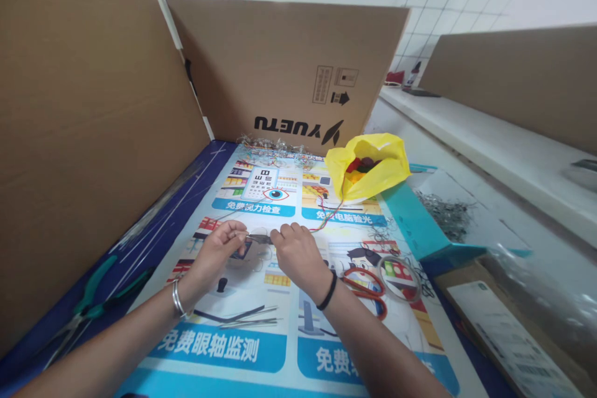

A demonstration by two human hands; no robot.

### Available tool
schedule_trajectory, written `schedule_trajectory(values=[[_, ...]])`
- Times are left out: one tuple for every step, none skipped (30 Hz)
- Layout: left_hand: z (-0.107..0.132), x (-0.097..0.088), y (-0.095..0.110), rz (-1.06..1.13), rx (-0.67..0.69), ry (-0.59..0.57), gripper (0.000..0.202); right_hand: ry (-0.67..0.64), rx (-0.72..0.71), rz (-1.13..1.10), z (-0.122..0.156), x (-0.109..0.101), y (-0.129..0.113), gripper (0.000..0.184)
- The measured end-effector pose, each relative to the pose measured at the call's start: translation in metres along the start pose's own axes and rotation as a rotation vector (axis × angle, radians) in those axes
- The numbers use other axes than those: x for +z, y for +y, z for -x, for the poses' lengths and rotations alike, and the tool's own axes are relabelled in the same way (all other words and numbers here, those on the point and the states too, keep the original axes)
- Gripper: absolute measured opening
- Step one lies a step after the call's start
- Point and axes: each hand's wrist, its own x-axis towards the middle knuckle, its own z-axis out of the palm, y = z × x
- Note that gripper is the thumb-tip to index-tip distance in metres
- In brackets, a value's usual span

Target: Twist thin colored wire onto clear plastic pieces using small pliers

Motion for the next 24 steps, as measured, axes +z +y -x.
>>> schedule_trajectory(values=[[0.0001,0.0002,0.0003,-0.001,-0.002,0.002,0.019,-0.001,0.000,-0.001,0.0000,0.0000,0.0000,0.020],[0.0002,0.0003,0.0005,-0.002,-0.004,0.004,0.019,-0.002,0.000,-0.001,0.0000,0.0000,0.0000,0.021],[0.0002,0.0004,0.0005,-0.002,-0.004,0.006,0.019,-0.001,0.000,-0.002,0.0001,0.0001,0.0001,0.021],[0.0001,0.0003,0.0004,-0.002,-0.002,0.005,0.019,-0.002,-0.001,-0.002,0.0001,0.0001,0.0002,0.021],[-0.0001,0.0002,0.0001,-0.003,-0.001,0.005,0.019,-0.004,-0.001,-0.002,0.0002,0.0002,0.0003,0.021],[-0.0002,0.0001,-0.0002,-0.004,-0.001,0.005,0.019,-0.006,-0.001,-0.003,0.0003,0.0003,0.0004,0.022],[-0.0004,-0.0001,-0.0005,-0.004,-0.001,0.003,0.019,-0.009,-0.001,-0.005,0.0005,0.0003,0.0005,0.022],[-0.0006,-0.0002,-0.0007,-0.004,-0.001,0.001,0.019,-0.011,-0.001,-0.007,0.0006,0.0004,0.0007,0.022],[-0.0007,-0.0003,-0.0008,-0.005,-0.001,-0.001,0.019,-0.013,-0.001,-0.010,0.0007,0.0005,0.0009,0.022],[-0.0007,-0.0003,-0.0008,-0.005,-0.001,-0.003,0.019,-0.014,0.001,-0.012,0.0008,0.0006,0.0010,0.022],[-0.0006,-0.0004,-0.0007,-0.005,-0.003,-0.004,0.019,-0.015,0.002,-0.014,0.0009,0.0007,0.0012,0.021],[-0.0006,-0.0004,-0.0005,-0.005,-0.005,-0.005,0.018,-0.016,0.002,-0.016,0.0010,0.0008,0.0013,0.021],[-0.0004,-0.0004,-0.0005,-0.006,-0.008,-0.006,0.018,-0.017,0.004,-0.016,0.0010,0.0010,0.0014,0.021],[-0.0003,-0.0004,-0.0006,-0.008,-0.010,-0.006,0.018,-0.018,0.005,-0.017,0.0010,0.0011,0.0015,0.020],[-0.0002,-0.0005,-0.0008,-0.007,-0.011,-0.007,0.017,-0.020,0.004,-0.017,0.0009,0.0012,0.0015,0.020],[-0.0002,-0.0006,-0.0012,-0.005,-0.011,-0.008,0.017,-0.022,0.004,-0.018,0.0008,0.0012,0.0016,0.020],[-0.0002,-0.0008,-0.0018,-0.002,-0.010,-0.008,0.017,-0.023,0.004,-0.019,0.0006,0.0012,0.0016,0.020],[-0.0003,-0.0010,-0.0025,0.002,-0.009,-0.008,0.017,-0.023,0.004,-0.020,0.0005,0.0011,0.0017,0.020],[-0.0006,-0.0013,-0.0032,0.008,-0.007,-0.009,0.018,-0.023,0.005,-0.021,0.0003,0.0010,0.0019,0.019],[-0.0009,-0.0017,-0.0038,0.012,-0.006,-0.010,0.018,-0.022,0.008,-0.022,0.0002,0.0011,0.0022,0.019],[-0.0015,-0.0023,-0.0043,0.015,-0.010,-0.018,0.019,-0.021,0.012,-0.024,0.0001,0.0014,0.0025,0.019],[-0.0022,-0.0030,-0.0045,0.019,-0.020,-0.031,0.020,-0.021,0.017,-0.029,0.0000,0.0022,0.0030,0.019],[-0.0031,-0.0039,-0.0045,0.022,-0.038,-0.048,0.020,-0.021,0.021,-0.038,-0.0002,0.0037,0.0038,0.019],[-0.0042,-0.0049,-0.0043,0.029,-0.062,-0.066,0.021,-0.022,0.027,-0.053,-0.0003,0.0058,0.0047,0.018]])
